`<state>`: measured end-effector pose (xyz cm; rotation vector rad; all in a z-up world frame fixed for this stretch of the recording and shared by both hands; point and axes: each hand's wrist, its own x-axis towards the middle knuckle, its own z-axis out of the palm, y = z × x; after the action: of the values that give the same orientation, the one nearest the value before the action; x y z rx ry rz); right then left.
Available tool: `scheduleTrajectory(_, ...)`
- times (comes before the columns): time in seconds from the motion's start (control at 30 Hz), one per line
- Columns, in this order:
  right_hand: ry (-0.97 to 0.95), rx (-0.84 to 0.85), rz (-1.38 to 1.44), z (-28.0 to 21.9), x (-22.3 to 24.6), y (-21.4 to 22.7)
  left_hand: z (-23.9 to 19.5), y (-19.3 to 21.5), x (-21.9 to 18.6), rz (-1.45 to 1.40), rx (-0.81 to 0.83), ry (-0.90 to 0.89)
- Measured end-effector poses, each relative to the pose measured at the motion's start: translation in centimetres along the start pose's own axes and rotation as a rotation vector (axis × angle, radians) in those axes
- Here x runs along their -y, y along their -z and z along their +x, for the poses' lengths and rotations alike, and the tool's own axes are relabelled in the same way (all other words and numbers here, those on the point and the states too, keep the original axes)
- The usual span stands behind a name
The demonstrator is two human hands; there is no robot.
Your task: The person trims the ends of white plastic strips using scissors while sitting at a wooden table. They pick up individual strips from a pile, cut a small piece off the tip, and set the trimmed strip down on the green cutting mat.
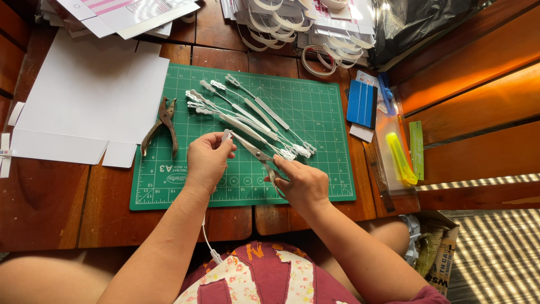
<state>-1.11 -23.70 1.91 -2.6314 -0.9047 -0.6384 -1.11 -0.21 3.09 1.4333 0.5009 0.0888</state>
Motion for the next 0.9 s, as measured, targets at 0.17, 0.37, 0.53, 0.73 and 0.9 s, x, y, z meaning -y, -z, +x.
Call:
scheduleTrajectory(0.17,-0.492,0.145,0.305,0.2,1.5,1.4,1.3,0.6,1.8,-0.046,0.063,0.005)
scheduleTrajectory(0.37,-0.414,0.061,0.224,0.7,1.4,2.7,1.0,1.5,1.8,-0.065,0.197,-0.089)
scheduleTrajectory(0.53,-0.161,0.009,0.103,0.7,0.6,3.1,0.6,1.5,1.5,-0.061,0.219,-0.069)
scheduleTrajectory(0.73,-0.052,-0.031,0.058,1.2,0.7,3.9,1.3,1.5,2.2,-0.033,0.187,-0.06)
scheduleTrajectory(0.9,-0.014,-0.021,0.022,1.2,0.1,3.4,0.9,1.3,1.6,-0.022,0.176,-0.021)
